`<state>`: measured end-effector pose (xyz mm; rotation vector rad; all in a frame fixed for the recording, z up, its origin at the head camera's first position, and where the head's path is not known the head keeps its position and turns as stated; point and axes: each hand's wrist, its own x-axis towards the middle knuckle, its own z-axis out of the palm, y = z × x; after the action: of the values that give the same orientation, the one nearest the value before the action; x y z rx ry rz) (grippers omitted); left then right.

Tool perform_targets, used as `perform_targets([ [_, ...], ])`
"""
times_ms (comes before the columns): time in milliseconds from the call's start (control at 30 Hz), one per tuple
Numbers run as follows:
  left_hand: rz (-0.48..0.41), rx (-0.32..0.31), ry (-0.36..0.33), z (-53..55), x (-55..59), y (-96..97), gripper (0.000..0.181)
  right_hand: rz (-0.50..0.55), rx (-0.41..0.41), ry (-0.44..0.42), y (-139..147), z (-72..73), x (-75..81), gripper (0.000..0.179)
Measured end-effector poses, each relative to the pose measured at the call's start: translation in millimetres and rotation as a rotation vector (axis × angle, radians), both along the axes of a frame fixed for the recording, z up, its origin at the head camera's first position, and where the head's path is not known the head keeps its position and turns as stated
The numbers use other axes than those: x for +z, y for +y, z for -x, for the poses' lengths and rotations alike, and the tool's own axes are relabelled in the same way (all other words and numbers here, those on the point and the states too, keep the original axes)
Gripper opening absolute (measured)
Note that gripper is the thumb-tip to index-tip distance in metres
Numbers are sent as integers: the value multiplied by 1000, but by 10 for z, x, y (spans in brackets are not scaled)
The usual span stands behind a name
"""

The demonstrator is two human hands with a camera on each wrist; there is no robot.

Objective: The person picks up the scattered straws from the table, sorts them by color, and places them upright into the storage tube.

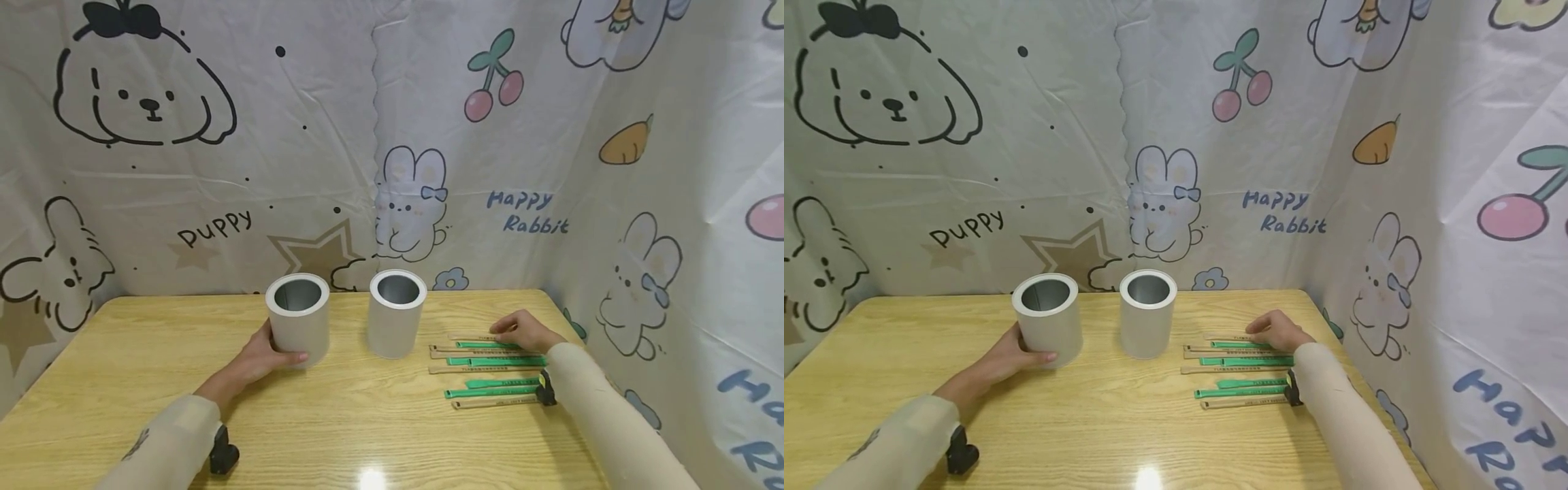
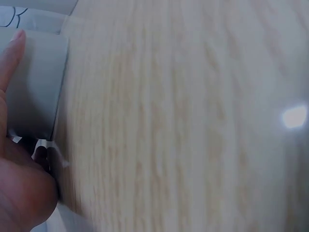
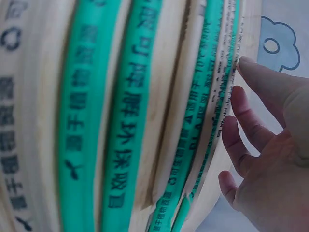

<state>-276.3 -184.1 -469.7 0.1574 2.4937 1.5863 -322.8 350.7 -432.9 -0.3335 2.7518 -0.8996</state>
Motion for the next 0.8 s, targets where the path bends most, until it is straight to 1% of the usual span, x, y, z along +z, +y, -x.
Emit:
perform_targets([
  [233, -26, 0, 2, -1, -8, -9, 115, 30, -2, -2, 3, 10, -44, 23],
  [467, -60, -7, 18, 21, -24, 2, 110, 7, -7, 22, 31, 19, -54, 13],
  [633, -53, -7, 16, 22, -35, 1, 112, 13, -2, 22, 23, 12, -56, 8],
  [800, -40, -10, 7, 19, -33, -12, 113, 36, 2, -6, 4, 16, -32, 6],
])
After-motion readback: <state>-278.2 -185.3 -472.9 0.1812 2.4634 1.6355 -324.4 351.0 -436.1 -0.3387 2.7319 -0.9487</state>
